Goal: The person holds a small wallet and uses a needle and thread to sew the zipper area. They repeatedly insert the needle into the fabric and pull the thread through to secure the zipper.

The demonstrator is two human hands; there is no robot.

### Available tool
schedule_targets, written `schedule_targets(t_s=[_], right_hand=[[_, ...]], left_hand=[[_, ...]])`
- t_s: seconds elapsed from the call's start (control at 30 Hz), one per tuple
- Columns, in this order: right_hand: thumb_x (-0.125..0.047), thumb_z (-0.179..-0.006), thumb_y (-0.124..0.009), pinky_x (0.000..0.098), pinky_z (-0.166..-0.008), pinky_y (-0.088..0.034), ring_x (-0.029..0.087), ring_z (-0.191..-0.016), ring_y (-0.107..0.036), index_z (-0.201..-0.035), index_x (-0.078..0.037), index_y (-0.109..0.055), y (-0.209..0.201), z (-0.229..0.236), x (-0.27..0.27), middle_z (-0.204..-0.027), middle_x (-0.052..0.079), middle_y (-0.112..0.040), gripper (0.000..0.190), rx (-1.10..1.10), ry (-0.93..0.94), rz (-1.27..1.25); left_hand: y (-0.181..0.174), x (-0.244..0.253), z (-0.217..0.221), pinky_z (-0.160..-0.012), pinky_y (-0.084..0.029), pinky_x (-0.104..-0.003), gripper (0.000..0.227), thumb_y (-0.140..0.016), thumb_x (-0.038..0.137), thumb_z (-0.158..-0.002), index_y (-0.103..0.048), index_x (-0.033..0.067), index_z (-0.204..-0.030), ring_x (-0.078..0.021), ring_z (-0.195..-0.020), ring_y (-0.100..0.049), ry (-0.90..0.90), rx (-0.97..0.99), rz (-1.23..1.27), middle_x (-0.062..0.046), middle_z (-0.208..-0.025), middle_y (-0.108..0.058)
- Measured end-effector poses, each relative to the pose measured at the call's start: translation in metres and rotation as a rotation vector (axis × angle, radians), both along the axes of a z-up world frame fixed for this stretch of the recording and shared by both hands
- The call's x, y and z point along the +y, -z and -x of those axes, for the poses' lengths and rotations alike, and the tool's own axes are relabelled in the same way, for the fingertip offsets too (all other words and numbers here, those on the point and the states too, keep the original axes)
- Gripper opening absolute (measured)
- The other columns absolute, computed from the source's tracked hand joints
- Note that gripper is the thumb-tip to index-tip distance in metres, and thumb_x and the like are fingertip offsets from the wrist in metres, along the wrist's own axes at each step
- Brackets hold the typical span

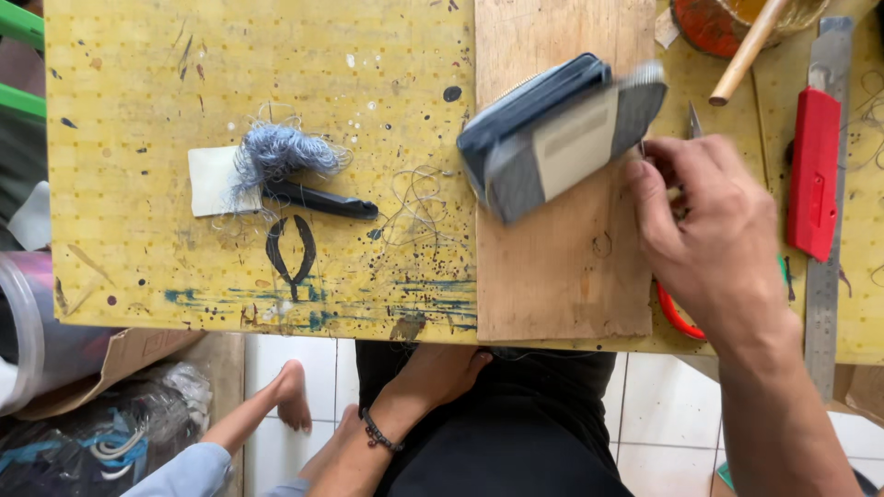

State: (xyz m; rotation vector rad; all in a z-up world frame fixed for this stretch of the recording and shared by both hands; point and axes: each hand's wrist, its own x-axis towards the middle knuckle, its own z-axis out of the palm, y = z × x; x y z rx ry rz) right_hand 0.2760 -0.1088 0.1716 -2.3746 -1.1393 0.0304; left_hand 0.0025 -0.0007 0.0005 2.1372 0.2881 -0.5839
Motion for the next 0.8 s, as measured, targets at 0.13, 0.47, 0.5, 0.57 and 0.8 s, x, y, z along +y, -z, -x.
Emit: schedule_targets(t_s=[0.13,0.47,0.5,0.57,0.8], right_hand=[[-0.007,-0.119,-0.077,0.0424,-0.085,-0.058,0.032,-0.096,-0.069,-0.135,0.013,-0.079,-0.02,0.022,-0.025,-0.119,0.025,-0.069,0.025,-0.158,0.006,0.024],[-0.023,-0.102,-0.059,0.0422,-0.079,-0.053,0.033,-0.092,-0.066,-0.119,-0.011,-0.058,0.067,0.136,-0.064,-0.109,0.012,-0.067,0.021,0.772,-0.46,0.165],[-0.017,-0.103,-0.057,0.0345,-0.069,-0.051,0.023,-0.072,-0.065,-0.091,-0.011,-0.064,0.068,0.138,-0.064,-0.082,0.006,-0.07,0.015,0.888,-0.454,0.044],[-0.017,-0.103,-0.057,0.0318,-0.067,-0.052,0.021,-0.071,-0.066,-0.1,-0.008,-0.069,0.023,0.124,-0.067,-0.085,0.006,-0.072,0.015,0.857,-0.477,-0.085],[-0.045,-0.099,-0.045,0.0209,-0.044,-0.053,0.007,-0.043,-0.063,-0.109,-0.028,-0.082,-0.026,0.043,-0.192,-0.058,-0.01,-0.066,0.041,0.492,-0.303,-0.071]], left_hand=[[0.006,0.001,0.013,-0.127,-0.029,-0.052,0.066,-0.048,0.035,-0.105,-0.036,0.0083,-0.163,-0.04,-0.153,-0.035,0.405,-0.432,-1.025,-0.017,-0.167,-0.037],[-0.128,0.029,-0.01,-0.076,-0.047,-0.035,0.017,-0.055,0.029,-0.107,-0.062,0.0136,-0.106,-0.0206,-0.079,-0.061,-0.03,-0.022,0.496,-0.005,-0.092,-0.068],[-0.143,0.028,-0.013,-0.064,-0.045,-0.037,0.017,-0.057,0.027,-0.108,-0.06,0.0115,-0.101,-0.0204,-0.065,-0.058,-0.011,-0.154,0.509,-0.005,-0.077,-0.064],[-0.17,0.035,-0.008,-0.065,-0.046,-0.033,0.012,-0.061,0.023,-0.106,-0.063,0.0114,-0.103,-0.0176,-0.067,-0.059,-0.067,-0.231,0.503,-0.003,-0.081,-0.066],[-0.205,0.054,-0.02,-0.05,-0.035,-0.015,0.022,-0.084,0.016,-0.09,-0.075,0.0126,-0.109,-0.0032,-0.052,-0.03,-0.35,-0.626,0.407,-0.006,-0.114,-0.072]])
